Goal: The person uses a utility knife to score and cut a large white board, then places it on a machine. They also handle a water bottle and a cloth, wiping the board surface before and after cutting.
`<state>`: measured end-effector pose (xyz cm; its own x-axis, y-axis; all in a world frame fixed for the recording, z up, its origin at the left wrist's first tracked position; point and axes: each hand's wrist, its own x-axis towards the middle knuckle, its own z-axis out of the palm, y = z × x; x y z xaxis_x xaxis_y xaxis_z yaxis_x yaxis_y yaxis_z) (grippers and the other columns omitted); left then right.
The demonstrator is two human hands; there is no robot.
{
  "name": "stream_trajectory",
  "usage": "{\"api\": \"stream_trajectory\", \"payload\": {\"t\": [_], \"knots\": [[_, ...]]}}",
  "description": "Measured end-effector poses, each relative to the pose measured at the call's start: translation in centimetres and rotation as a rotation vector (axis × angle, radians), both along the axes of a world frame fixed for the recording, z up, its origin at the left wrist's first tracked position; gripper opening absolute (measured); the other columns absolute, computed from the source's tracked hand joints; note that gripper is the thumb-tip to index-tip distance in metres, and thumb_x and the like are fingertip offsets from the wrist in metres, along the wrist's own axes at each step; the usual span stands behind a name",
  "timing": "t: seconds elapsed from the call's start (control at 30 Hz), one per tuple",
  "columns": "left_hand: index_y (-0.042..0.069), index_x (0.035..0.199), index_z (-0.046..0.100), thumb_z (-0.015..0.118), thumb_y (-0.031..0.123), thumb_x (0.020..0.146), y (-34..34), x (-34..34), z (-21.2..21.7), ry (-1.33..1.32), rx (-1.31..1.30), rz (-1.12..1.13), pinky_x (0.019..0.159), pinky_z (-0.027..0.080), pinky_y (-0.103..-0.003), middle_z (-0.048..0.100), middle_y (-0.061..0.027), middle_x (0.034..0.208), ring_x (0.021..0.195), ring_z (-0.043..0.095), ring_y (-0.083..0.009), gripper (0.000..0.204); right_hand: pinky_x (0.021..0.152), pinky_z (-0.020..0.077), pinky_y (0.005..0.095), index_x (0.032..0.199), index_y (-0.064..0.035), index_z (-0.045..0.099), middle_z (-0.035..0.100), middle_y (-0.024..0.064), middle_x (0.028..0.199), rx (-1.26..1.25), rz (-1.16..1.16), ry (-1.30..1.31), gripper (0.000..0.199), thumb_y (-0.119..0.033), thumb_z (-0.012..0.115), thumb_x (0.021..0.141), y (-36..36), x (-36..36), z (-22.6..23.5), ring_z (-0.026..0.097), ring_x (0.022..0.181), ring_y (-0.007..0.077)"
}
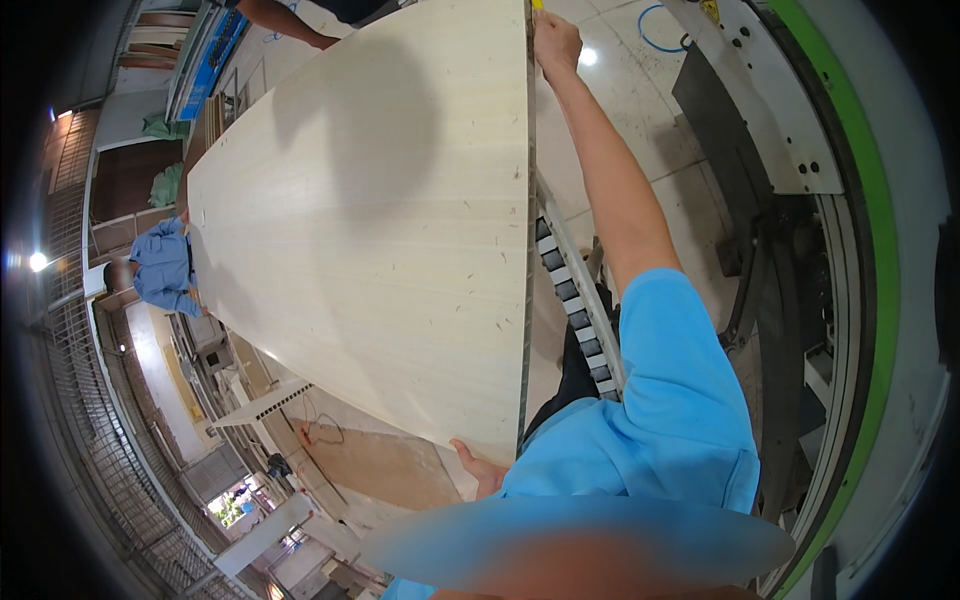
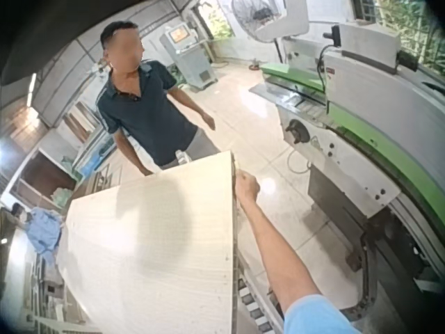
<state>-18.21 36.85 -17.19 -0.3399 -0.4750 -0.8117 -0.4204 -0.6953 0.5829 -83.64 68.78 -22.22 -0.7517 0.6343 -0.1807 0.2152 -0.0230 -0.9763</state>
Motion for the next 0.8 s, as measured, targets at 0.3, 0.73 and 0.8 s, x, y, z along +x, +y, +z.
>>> {"api": "stream_trajectory", "payload": {"t": [0.3, 0.73, 0.8], "knots": [[0.016, 0.146, 0.045, 0.043, 0.079, 0.088, 1.2, -0.4, 0.5, -0.038, -0.079, 0.017, 0.111, 0.035, -0.042, 0.047, -0.0082, 0.147, 0.130, 0.045, -0.0311, 0.086, 0.080, 0.0523, 0.0474, 0.103, -0.0099, 0.073, 0.072, 0.0195, 0.093, 0.059, -0.020, -0.002, 0.038, -0.041, 0.052, 0.095, -0.4, -0.1, 0.0, 0.068, 0.092, 0.0395], [0.011, 0.152, 0.036, 0.033, 0.074, 0.095, 2.7, -0.3, 1.2, 0.029, -0.123, -0.060, 0.114, 0.031, -0.046, 0.041, -0.0132, 0.152, 0.135, 0.040, -0.0347, 0.085, 0.084, 0.0521, 0.0468, 0.112, -0.0090, 0.072, 0.072, 0.0218, 0.098, 0.139, 0.037, 0.053, 0.043, -0.042, 0.050, 0.096, 0.3, -0.7, -3.0, 0.068, 0.095, 0.0403], [0.011, 0.152, 0.035, 0.033, 0.073, 0.096, 1.9, 0.3, 0.8, 0.021, -0.079, 0.004, 0.114, 0.031, -0.046, 0.040, -0.0135, 0.153, 0.135, 0.040, -0.0348, 0.084, 0.083, 0.0523, 0.0472, 0.110, -0.0050, 0.072, 0.072, 0.0224, 0.095, 0.117, 0.078, -0.036, 0.046, -0.043, 0.051, 0.096, 0.3, -0.4, -5.6, 0.069, 0.094, 0.0404]]}}
